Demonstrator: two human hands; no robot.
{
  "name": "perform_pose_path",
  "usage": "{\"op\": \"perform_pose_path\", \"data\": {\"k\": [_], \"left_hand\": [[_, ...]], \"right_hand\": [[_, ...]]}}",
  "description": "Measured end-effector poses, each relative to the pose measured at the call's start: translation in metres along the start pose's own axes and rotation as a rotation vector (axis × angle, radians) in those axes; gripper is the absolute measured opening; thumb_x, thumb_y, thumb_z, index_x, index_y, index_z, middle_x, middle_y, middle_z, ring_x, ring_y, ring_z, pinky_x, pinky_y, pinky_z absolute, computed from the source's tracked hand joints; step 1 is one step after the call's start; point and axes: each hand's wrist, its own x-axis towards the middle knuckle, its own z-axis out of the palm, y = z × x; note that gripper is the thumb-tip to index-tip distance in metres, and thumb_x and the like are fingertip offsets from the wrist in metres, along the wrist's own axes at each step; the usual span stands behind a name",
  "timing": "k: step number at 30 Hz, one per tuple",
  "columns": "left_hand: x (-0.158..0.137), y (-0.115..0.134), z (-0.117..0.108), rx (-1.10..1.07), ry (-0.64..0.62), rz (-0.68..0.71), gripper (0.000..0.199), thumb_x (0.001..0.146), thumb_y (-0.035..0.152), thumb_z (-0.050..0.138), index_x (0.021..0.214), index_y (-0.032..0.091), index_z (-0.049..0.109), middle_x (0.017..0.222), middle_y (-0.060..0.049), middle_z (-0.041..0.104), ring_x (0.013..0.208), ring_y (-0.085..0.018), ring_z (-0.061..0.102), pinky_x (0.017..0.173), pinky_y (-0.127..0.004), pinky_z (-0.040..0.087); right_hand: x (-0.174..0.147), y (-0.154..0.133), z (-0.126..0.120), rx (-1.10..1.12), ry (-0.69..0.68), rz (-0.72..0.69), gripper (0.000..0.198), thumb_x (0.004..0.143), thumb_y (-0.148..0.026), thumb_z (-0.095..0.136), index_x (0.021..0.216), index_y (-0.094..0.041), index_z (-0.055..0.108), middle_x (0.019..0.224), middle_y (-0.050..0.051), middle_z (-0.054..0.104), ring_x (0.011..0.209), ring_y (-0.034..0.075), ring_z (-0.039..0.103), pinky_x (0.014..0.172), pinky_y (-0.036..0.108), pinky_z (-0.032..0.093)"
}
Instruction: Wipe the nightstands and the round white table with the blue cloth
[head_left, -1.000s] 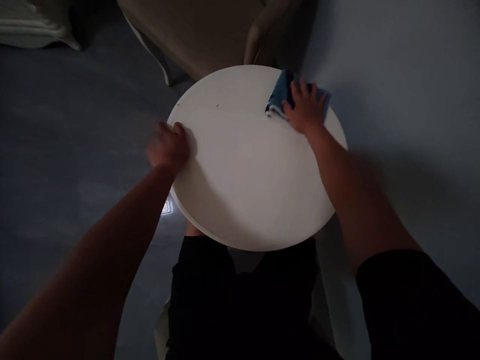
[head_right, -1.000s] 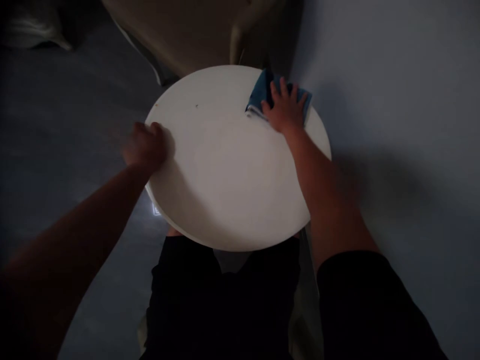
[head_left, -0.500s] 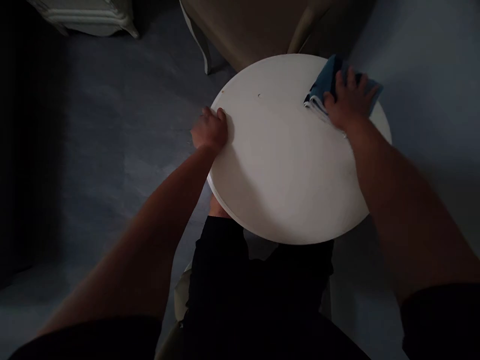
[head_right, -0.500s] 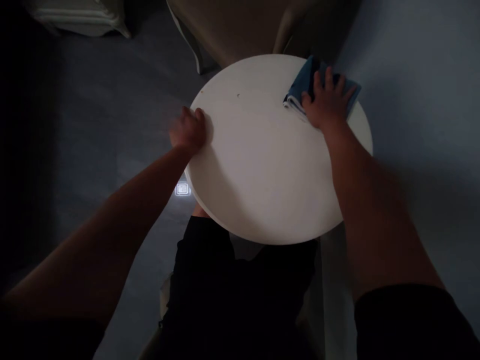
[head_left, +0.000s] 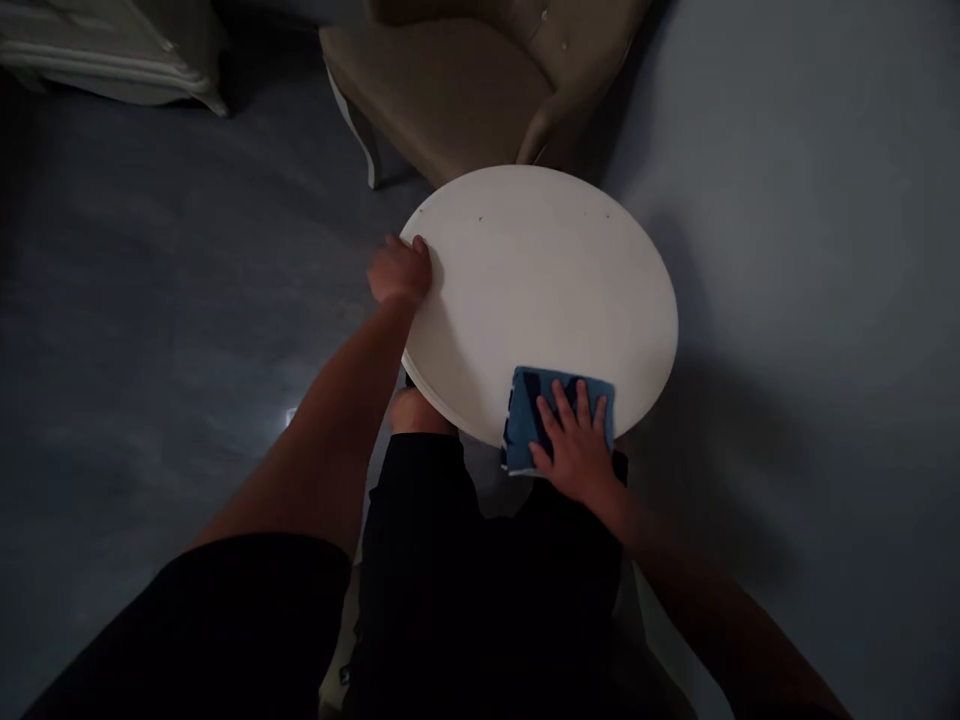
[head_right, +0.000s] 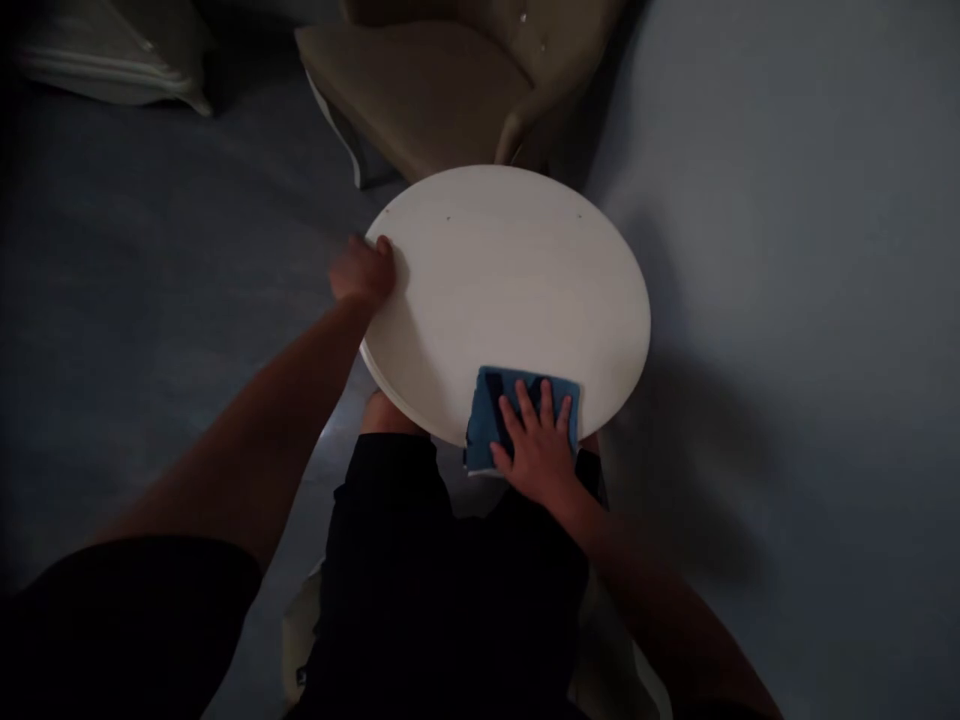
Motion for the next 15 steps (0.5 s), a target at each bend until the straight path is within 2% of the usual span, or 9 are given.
{"op": "perform_pose_path", "data": {"k": [3, 6, 9, 15], "left_hand": [[0.002, -0.001, 0.001, 0.005, -0.003, -0.003, 0.07, 0.12, 0.058, 0.037, 0.161, 0.009, 0.065, 0.156, -0.033, 0.074, 0.147, -0.045, 0.073, 0.124, -0.062, 0.054], [0.005, 0.0, 0.001, 0.001, -0.005, -0.001, 0.071, 0.118, 0.058, 0.036, 0.162, 0.009, 0.064, 0.155, -0.034, 0.075, 0.147, -0.047, 0.072, 0.123, -0.063, 0.054], [0.007, 0.002, 0.002, -0.002, -0.01, -0.012, 0.073, 0.117, 0.059, 0.036, 0.163, 0.009, 0.064, 0.152, -0.035, 0.075, 0.145, -0.05, 0.073, 0.121, -0.064, 0.054], [0.011, 0.008, 0.003, 0.033, -0.009, -0.046, 0.075, 0.116, 0.065, 0.034, 0.163, 0.013, 0.063, 0.145, -0.033, 0.079, 0.142, -0.049, 0.074, 0.117, -0.062, 0.056]], "right_hand": [[-0.008, -0.013, 0.004, 0.016, 0.02, 0.0, 0.091, 0.113, -0.053, 0.059, 0.194, -0.033, 0.023, 0.2, 0.008, 0.019, 0.182, 0.059, 0.008, 0.137, 0.1, 0.015], [0.03, -0.004, -0.004, 0.003, 0.021, 0.017, 0.087, 0.116, -0.058, 0.052, 0.194, -0.033, 0.025, 0.2, 0.009, 0.018, 0.181, 0.062, 0.008, 0.134, 0.103, 0.015], [0.102, 0.022, -0.019, -0.019, 0.049, 0.043, 0.085, 0.118, -0.07, 0.044, 0.192, -0.03, 0.032, 0.2, 0.011, 0.019, 0.181, 0.062, 0.011, 0.133, 0.103, 0.014], [0.287, 0.094, -0.06, -0.054, 0.142, 0.104, 0.087, 0.119, -0.076, 0.028, 0.191, -0.026, 0.033, 0.2, 0.015, 0.022, 0.18, 0.06, 0.018, 0.13, 0.102, 0.018]]}}
